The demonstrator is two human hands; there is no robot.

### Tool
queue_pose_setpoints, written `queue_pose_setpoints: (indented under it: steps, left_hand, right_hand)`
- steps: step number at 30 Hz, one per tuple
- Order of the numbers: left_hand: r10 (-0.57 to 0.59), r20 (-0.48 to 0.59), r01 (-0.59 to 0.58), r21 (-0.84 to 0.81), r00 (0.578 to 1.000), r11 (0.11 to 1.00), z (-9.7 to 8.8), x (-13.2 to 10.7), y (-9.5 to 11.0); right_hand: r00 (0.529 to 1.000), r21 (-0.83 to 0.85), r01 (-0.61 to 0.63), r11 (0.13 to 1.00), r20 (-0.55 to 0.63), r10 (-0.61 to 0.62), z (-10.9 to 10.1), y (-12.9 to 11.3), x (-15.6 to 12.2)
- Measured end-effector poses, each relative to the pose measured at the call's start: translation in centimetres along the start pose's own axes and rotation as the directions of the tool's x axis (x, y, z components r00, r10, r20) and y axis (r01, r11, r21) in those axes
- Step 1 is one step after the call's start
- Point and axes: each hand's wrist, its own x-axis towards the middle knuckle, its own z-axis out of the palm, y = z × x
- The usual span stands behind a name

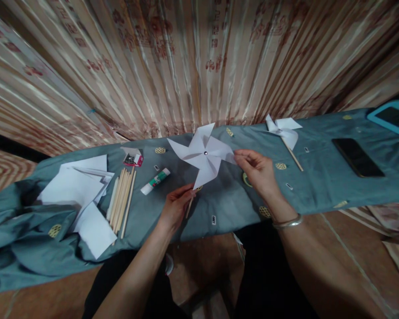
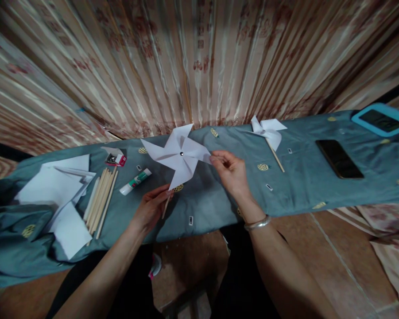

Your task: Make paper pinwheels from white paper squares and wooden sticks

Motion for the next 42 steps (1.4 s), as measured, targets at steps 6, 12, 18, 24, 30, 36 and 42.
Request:
queue_pose_setpoints:
  steps: [6, 12, 18, 24, 30, 36, 42]
  left_hand:
    - [0.027, 0.008, -0.027, 0.001, 1.000, 1.000, 0.1, -0.1, 0.2]
    - [0.034, -0.007, -0.035, -0.003, 0.999, 0.999, 0.2, -0.3, 0.4]
    - [0.033, -0.002, -0.033, 0.003, 0.999, 0.999, 0.4, -0.4, 0.6]
    - [0.065, -0.001, -0.065, 0.015, 0.998, 0.998, 0.4, -0.2, 0.4]
    - [0.090, 0.003, -0.090, 0.040, 0.996, 0.995, 0.3, -0.1, 0.1]
    - [0.114, 0.068, -0.119, 0.076, 0.991, 0.990, 0.3, -0.2, 0.0]
    - [0.087, 0.065, -0.091, 0.060, 0.994, 0.994, 0.2, -0.3, -0.2]
  right_hand:
    - [0.991, 0.000, -0.113, 0.994, 0.064, 0.113, 0.7, -0.3, -0.5]
    - [0.969, 0.019, -0.206, 0.978, 0.143, 0.201, 1.3, -0.7, -1.2]
    - [0.926, 0.056, -0.308, 0.950, 0.246, 0.286, 2.1, -0.9, -2.0]
    - [0.888, 0.056, -0.372, 0.926, 0.311, 0.338, 3.0, -1.6, -2.8]
    - [0.860, 0.075, -0.409, 0.909, 0.366, 0.357, 4.1, -1.6, -3.7]
    - [0.838, 0.099, -0.427, 0.899, 0.417, 0.352, 4.8, -1.5, -4.2]
    - [0.825, 0.109, -0.441, 0.891, 0.441, 0.354, 5.3, -1.5, -4.5]
